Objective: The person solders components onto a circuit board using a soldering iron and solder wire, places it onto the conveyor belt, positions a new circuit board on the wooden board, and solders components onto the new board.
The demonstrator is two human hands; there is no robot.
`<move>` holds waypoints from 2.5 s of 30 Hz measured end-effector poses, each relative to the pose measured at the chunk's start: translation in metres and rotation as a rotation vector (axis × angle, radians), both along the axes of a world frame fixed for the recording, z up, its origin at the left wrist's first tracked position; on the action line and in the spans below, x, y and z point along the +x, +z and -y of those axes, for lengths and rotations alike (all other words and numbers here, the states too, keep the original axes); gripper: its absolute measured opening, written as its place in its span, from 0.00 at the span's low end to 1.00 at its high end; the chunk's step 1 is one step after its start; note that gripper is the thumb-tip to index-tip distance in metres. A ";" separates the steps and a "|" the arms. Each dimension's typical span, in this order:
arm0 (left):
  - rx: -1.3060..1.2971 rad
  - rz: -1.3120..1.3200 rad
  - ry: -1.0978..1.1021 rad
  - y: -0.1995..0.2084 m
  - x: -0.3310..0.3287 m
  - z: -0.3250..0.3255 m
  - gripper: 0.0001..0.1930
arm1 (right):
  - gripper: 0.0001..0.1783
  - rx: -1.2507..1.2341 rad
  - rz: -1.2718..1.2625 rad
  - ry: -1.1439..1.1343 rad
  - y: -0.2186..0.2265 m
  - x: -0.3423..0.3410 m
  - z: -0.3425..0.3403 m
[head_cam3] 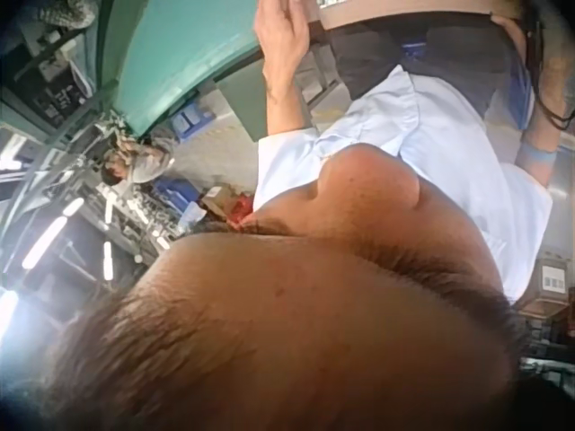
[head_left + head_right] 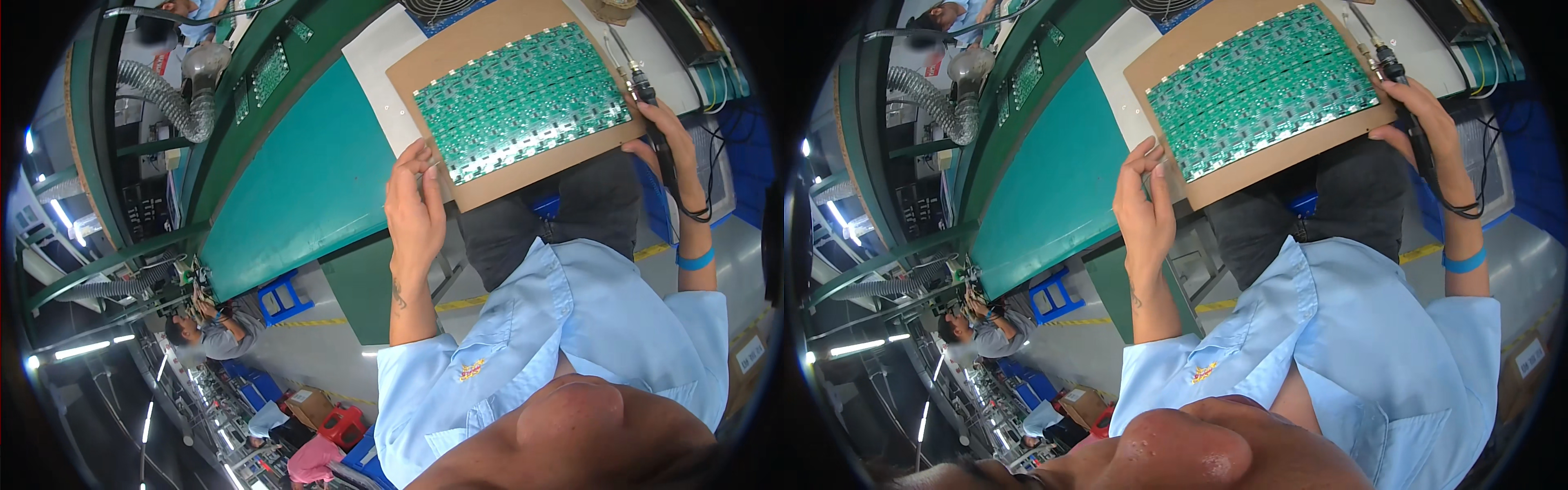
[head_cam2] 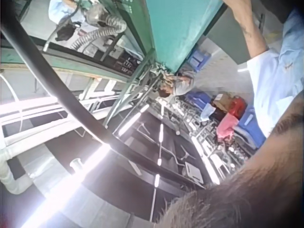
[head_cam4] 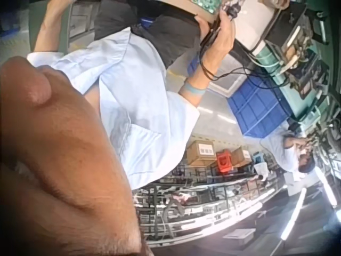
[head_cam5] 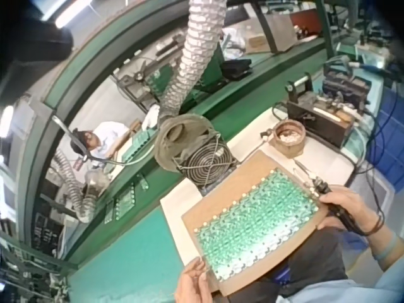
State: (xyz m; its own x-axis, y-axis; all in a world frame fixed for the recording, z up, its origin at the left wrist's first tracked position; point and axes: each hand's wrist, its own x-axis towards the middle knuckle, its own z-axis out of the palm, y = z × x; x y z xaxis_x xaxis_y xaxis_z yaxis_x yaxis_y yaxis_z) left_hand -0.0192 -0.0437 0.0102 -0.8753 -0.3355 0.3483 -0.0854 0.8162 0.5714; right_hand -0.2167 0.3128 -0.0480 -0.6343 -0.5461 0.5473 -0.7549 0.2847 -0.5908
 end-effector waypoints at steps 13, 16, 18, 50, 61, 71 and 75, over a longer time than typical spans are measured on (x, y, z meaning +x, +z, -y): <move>0.161 -0.049 -0.009 0.026 0.000 -0.021 0.04 | 0.40 -0.155 0.050 -0.023 0.041 0.042 0.009; 0.232 -0.094 -0.081 0.026 -0.005 -0.034 0.05 | 0.39 -0.296 0.208 0.130 0.049 0.055 0.029; 0.255 -0.090 -0.145 0.027 -0.007 -0.045 0.05 | 0.36 -0.314 0.217 0.125 0.054 0.067 0.045; 0.172 0.137 -0.341 0.054 -0.030 -0.022 0.05 | 0.22 -0.180 0.266 0.110 0.100 0.099 0.043; 0.078 0.076 -0.603 0.051 -0.060 -0.003 0.02 | 0.20 -0.106 0.179 0.163 0.111 0.118 0.050; 0.211 0.400 -0.699 0.066 -0.080 0.007 0.02 | 0.20 -0.126 0.202 0.131 0.107 0.117 0.056; 0.187 0.357 -0.736 0.069 -0.085 0.002 0.02 | 0.20 -0.120 0.183 0.100 0.109 0.116 0.054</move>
